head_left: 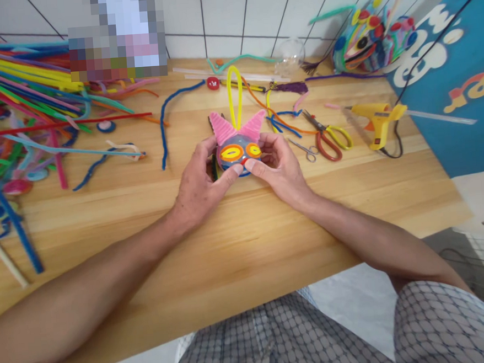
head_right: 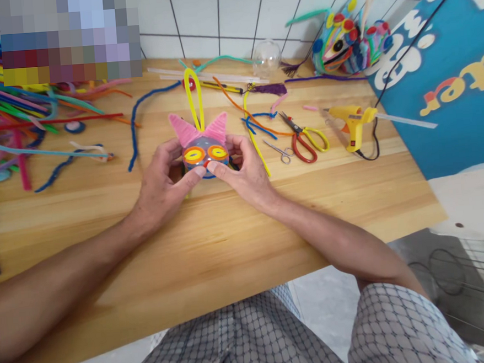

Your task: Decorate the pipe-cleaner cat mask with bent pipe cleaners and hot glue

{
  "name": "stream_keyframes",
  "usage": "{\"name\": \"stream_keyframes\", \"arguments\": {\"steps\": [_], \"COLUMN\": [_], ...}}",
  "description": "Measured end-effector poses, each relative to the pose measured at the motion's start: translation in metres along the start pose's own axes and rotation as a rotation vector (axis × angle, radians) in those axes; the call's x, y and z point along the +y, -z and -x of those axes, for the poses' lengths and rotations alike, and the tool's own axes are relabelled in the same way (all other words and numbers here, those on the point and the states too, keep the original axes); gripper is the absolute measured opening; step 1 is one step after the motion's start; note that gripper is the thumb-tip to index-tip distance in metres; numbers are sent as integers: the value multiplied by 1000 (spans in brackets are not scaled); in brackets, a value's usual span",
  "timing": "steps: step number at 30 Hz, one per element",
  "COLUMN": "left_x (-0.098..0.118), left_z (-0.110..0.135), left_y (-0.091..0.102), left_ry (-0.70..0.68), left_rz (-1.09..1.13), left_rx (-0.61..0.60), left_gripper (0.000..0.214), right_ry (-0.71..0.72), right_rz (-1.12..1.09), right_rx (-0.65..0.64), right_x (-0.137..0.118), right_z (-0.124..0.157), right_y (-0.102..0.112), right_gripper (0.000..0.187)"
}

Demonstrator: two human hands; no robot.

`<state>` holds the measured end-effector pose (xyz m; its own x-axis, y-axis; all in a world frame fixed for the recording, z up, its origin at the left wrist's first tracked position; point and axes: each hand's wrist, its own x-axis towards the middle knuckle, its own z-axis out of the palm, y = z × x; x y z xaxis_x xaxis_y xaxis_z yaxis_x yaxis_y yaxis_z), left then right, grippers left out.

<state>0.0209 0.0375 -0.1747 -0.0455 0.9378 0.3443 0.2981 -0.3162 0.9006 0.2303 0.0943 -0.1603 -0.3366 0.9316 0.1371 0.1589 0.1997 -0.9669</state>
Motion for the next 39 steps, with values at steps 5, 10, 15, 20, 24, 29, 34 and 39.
{"name": "stream_keyframes", "arguments": {"steps": [5,10,15,20,24,29,34,39], "left_x": [2,1,0,-1,-3,-5,-1,3], "left_z": [0,0,0,0,1,1,2,3], "left_y": [1,1,1,0,0,0,2,3], "left_ry": [-5,6,14,-19,-43,-61,-50,-31], "left_rz": [-13,5,0,-8,-46,-60,-4,15], "left_rx": [6,7,8,6,17,12,-4,-24], "left_gripper": [62,62,64,61,60,59,48,47], "right_ry": [8,-3,-1,17,30,37,13,-7], "right_rz": [-13,-10,-19,-34,-37,-32,-18,-36], "right_rx": [8,23,23,31,21,12,17,37], "right_x": [1,0,0,3,5,6,4,2], "right_z": [0,0,0,0,0,0,0,0], "right_y": [0,-2,-2,-2,-1,0,0,-1], "right_gripper": [67,71,72,69,66,64,68,72]}}
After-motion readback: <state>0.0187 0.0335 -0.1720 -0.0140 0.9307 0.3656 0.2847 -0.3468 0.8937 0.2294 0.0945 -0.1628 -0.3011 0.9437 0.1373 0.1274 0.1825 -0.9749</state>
